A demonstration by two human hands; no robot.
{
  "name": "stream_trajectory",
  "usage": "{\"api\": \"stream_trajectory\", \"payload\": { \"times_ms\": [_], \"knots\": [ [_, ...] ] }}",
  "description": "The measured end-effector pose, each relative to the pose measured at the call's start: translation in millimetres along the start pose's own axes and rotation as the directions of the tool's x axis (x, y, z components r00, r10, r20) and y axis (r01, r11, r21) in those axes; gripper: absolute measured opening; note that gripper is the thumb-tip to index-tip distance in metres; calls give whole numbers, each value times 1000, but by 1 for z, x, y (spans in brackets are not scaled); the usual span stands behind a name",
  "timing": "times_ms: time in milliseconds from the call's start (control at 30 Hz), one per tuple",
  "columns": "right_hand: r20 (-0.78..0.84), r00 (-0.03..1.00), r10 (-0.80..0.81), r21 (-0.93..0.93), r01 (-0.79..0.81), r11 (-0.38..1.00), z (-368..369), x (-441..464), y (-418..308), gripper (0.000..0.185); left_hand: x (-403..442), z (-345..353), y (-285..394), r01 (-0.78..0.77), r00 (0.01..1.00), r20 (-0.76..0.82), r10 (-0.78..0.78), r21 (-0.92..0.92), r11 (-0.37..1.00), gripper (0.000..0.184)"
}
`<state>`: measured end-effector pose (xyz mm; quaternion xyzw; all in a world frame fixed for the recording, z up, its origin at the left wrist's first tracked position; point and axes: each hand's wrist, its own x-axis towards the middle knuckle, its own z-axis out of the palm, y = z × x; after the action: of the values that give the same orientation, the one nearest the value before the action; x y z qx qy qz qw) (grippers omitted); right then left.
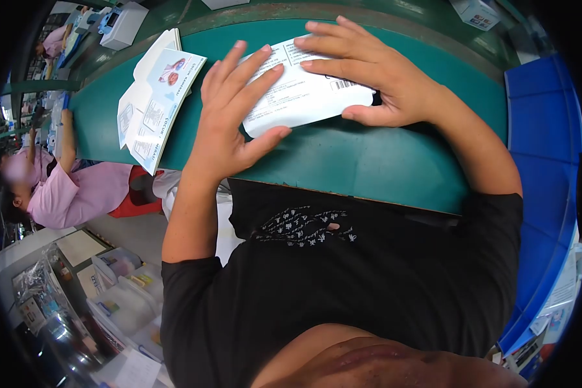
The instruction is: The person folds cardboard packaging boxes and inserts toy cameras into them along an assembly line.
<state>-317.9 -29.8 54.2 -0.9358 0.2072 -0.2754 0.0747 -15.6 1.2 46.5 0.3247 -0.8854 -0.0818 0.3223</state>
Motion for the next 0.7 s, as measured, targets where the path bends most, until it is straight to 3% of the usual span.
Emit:
{"api": "stream_trajectory", "payload": {
  "times_ms": [133, 300, 500, 700],
  "knots": [
    [58, 993, -102, -148, 109, 983, -3, 3, -3, 47, -3, -1, 2, 15, 997, 76, -24, 114, 993, 57],
    [98, 995, 22, -24, -20, 1000, -15, 1, -6, 39, 5, -20, -4, -63, 982, 184, 44, 97, 993, 56],
    [83, 997, 0, -100, 9, 995, -14, -2, -8, 41, 7, -21, 9, -95, 979, 195, 62, 165, 982, 53],
    [81, 996, -22, -50, 26, 998, -9, -3, -5, 43, 6, -25, 15, -63, 966, 258, 14, 182, 981, 54]
  ]
}}
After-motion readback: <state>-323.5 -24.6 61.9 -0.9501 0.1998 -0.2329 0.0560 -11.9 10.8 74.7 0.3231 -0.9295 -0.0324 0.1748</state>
